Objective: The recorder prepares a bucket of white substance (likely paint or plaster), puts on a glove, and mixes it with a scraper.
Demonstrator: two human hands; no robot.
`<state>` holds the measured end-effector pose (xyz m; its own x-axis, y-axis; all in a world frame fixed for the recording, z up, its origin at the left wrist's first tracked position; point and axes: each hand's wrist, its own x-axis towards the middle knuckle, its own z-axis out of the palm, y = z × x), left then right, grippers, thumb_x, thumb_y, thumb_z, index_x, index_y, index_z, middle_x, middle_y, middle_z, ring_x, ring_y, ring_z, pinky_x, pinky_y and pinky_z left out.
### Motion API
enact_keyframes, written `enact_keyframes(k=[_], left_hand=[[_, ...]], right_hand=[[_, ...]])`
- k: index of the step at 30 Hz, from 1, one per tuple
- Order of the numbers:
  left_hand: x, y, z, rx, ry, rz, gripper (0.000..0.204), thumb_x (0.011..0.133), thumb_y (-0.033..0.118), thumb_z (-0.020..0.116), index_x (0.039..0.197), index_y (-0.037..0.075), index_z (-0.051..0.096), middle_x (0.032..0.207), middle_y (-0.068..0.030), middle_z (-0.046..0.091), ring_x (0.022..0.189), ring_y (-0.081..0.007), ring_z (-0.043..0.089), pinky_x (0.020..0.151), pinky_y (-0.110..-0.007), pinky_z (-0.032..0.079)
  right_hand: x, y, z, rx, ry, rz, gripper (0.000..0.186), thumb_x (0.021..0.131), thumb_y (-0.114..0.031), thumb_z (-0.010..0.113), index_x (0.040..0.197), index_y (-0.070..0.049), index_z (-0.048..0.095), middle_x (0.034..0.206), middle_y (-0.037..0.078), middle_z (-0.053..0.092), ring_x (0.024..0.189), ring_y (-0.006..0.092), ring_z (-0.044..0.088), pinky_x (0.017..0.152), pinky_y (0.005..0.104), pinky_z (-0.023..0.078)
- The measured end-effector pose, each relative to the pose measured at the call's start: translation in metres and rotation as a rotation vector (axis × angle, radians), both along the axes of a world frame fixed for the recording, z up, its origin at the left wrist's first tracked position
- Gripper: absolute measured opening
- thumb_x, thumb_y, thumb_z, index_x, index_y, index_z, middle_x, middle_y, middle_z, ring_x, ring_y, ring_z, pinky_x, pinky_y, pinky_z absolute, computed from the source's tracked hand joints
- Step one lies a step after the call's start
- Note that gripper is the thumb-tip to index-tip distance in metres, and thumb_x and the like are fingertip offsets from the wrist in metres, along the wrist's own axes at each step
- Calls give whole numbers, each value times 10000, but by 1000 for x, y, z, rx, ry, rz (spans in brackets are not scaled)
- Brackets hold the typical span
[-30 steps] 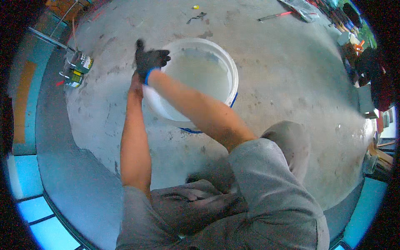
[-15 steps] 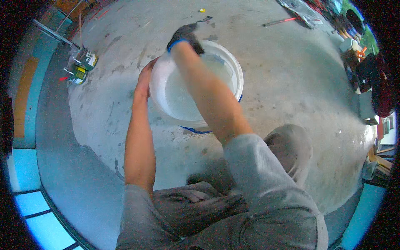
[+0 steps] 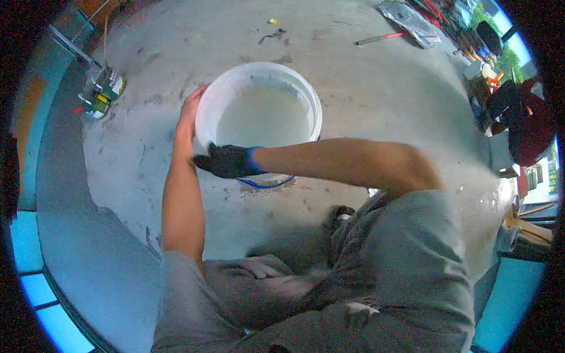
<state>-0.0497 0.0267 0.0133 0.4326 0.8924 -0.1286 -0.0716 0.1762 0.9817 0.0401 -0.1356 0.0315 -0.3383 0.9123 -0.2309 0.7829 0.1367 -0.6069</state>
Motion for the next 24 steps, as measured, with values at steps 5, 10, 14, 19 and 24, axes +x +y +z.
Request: enact_keyframes(k=[5, 10, 14, 19, 24], left_hand=[[12, -7, 22, -39, -14, -5, 262, 901, 101, 494, 1123, -6, 581, 1023, -73, 633, 899, -156, 602, 801, -276, 487], [14, -6, 14, 31, 56, -13, 258, 905, 100, 494, 1125, 5, 590, 1044, -69, 633, 893, -153, 603, 785, -273, 490], [18, -4, 12, 34, 25, 2, 262, 907, 98, 482, 1125, 11, 599, 1049, -69, 636, 907, -152, 599, 789, -273, 487], [7, -1, 12, -18, 36, 3, 284, 916, 121, 457, 1138, 10, 595, 1073, -68, 634, 934, -166, 599, 803, -280, 484], [13, -6, 15, 53, 78, -9, 299, 900, 130, 475, 1158, 36, 591, 1082, -64, 632, 934, -162, 599, 810, -279, 479]], right_hand=[[146, -43, 63, 150, -424, 896, 329, 882, -203, 437, 1190, -204, 552, 932, 110, 613, 846, 287, 613, 721, 423, 495], [232, 47, 98, 282, -718, 660, 527, 888, -544, 429, 1079, -101, 641, 1204, 109, 577, 1200, 252, 461, 1128, 468, 123], [238, 53, 75, 504, -766, 673, 496, 895, -506, 436, 1069, -90, 642, 1163, 121, 596, 1273, 255, 388, 1135, 451, 130], [182, -15, 63, -419, -579, 498, 677, 918, -588, 226, 1139, -72, 604, 1028, 196, 631, 1167, 352, 470, 1107, 437, 215], [165, 26, 64, -485, -1161, 814, 482, 910, -408, 342, 1313, -173, 466, 1302, 83, 497, 1223, 251, 436, 1022, 393, 356]])
